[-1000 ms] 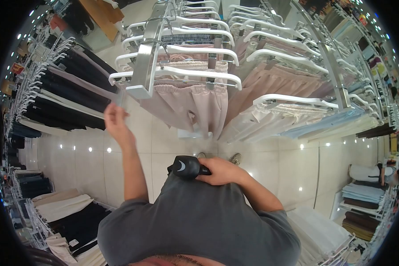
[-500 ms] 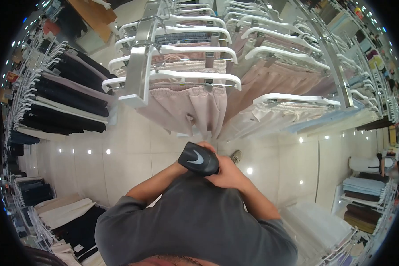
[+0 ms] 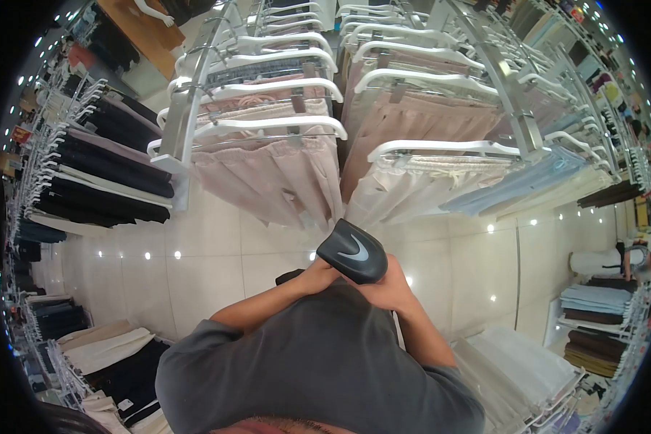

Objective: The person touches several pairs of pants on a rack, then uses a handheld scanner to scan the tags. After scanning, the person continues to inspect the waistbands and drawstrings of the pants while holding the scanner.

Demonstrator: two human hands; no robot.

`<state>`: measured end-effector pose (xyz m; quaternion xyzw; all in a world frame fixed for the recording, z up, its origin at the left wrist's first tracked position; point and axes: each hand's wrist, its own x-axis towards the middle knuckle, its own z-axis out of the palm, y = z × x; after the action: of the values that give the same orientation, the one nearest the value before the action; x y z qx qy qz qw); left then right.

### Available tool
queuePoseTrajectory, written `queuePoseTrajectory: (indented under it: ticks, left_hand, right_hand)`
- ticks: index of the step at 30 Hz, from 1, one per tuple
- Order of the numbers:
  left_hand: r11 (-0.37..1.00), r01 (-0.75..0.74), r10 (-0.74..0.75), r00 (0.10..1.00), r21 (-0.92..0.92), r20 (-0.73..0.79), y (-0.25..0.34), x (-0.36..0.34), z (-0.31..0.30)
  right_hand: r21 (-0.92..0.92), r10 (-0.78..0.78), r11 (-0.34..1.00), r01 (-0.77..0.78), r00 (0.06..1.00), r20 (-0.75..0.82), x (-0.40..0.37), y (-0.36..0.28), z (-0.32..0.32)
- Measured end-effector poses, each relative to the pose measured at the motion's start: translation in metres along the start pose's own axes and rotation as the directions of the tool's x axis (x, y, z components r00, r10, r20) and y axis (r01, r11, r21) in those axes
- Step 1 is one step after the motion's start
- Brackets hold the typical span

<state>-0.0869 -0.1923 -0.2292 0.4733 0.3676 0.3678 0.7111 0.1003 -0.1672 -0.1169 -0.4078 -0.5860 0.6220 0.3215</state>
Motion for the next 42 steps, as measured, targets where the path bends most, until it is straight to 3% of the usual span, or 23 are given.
queuePoseTrajectory:
  ticks: [3, 5, 7, 9, 10, 11, 13, 15, 17, 19, 21, 23, 24, 26, 29, 33, 35, 37, 39, 42]
  left_hand:
    - [0.998, -0.030, 0.030, 0.999, -0.052, -0.012, -0.002, 0.002, 0.022]
    - [0.984, -0.088, 0.105, 0.989, 0.158, -0.106, 0.000, 0.008, 0.034]
    - [0.971, -0.159, 0.179, 0.979, 0.179, -0.102, -0.019, 0.016, 0.045]
    - [0.994, -0.081, 0.075, 0.994, -0.080, -0.076, -0.039, 0.023, 0.053]
    - [0.992, -0.070, 0.048, 0.977, -0.103, -0.208, -0.053, 0.027, 0.064]
    - [0.993, -0.071, 0.049, 0.977, -0.097, -0.208, -0.065, 0.029, 0.068]
    - [0.973, -0.042, 0.029, 0.998, -0.226, -0.063, -0.027, 0.037, 0.086]
    - [0.962, -0.043, 0.036, 0.999, -0.269, -0.031, -0.021, 0.050, 0.099]
    - [0.979, -0.192, 0.193, 0.981, -0.073, -0.002, -0.008, 0.056, 0.114]
    - [0.973, -0.222, 0.219, 0.975, -0.061, -0.047, 0.009, 0.058, 0.134]
    - [0.967, -0.250, 0.245, 0.965, -0.050, -0.093, 0.009, 0.063, 0.145]
    - [0.917, -0.374, 0.384, 0.922, 0.141, -0.053, -0.001, 0.072, 0.151]
    - [0.915, -0.377, 0.387, 0.921, 0.143, -0.053, 0.003, 0.075, 0.158]
    - [0.851, -0.361, 0.416, 0.907, 0.383, -0.070, 0.011, 0.079, 0.173]
    - [0.816, -0.434, 0.505, 0.857, 0.381, -0.106, 0.004, 0.088, 0.199]
    - [0.811, -0.414, 0.485, 0.871, 0.413, -0.080, -0.003, 0.098, 0.224]
    - [0.905, -0.288, 0.336, 0.936, 0.314, -0.108, -0.004, 0.105, 0.238]
    - [0.923, -0.248, 0.272, 0.961, 0.295, -0.042, -0.007, 0.110, 0.242]
    - [0.965, -0.236, 0.235, 0.972, 0.118, 0.027, -0.008, 0.112, 0.249]
    - [0.943, -0.287, 0.271, 0.956, 0.171, 0.110, -0.004, 0.117, 0.258]
  right_hand:
    - [-0.044, -0.093, 0.994, 0.099, 0.989, 0.113, -0.007, 0.003, -0.025]
    - [-0.062, -0.140, 0.987, 0.150, 0.980, 0.140, -0.016, 0.006, -0.038]
    - [-0.080, -0.193, 0.975, 0.209, 0.967, 0.166, -0.024, 0.005, -0.054]
    - [-0.111, -0.192, 0.967, 0.230, 0.941, 0.280, -0.032, 0.001, -0.073]
    - [-0.108, -0.197, 0.966, 0.234, 0.940, 0.278, -0.036, 0.005, -0.083]
    - [-0.105, -0.208, 0.962, 0.253, 0.923, 0.325, -0.039, 0.013, -0.092]
    - [-0.096, -0.224, 0.956, 0.278, 0.900, 0.373, -0.045, 0.016, -0.107]
    - [-0.049, -0.221, 0.966, 0.254, 0.907, 0.358, -0.053, 0.011, -0.119]
    - [-0.019, -0.243, 0.965, 0.262, 0.918, 0.312, -0.060, 0.012, -0.127]
    - [0.012, -0.262, 0.963, 0.269, 0.927, 0.269, -0.067, 0.012, -0.139]
    - [0.074, -0.180, 0.983, 0.166, 0.952, 0.249, -0.074, 0.012, -0.152]
    - [0.093, -0.188, 0.981, 0.169, 0.947, 0.260, -0.080, 0.015, -0.165]
    - [0.109, -0.194, 0.979, 0.170, 0.944, 0.268, -0.083, 0.017, -0.173]
    - [0.102, -0.189, 0.981, 0.164, 0.928, 0.320, -0.089, 0.021, -0.195]
    - [0.120, -0.202, 0.978, 0.171, 0.920, 0.335, -0.097, 0.019, -0.220]
    - [0.153, -0.195, 0.976, 0.158, 0.944, 0.268, -0.106, 0.024, -0.244]
    - [0.087, -0.222, 0.974, 0.207, 0.943, 0.248, -0.112, 0.029, -0.254]
    - [0.332, -0.015, 0.941, -0.071, 0.968, 0.249, -0.121, 0.038, -0.262]
    - [0.349, -0.014, 0.934, -0.081, 0.965, 0.260, -0.130, 0.045, -0.273]
    - [0.383, -0.079, 0.923, -0.039, 0.955, 0.287, -0.142, 0.057, -0.287]
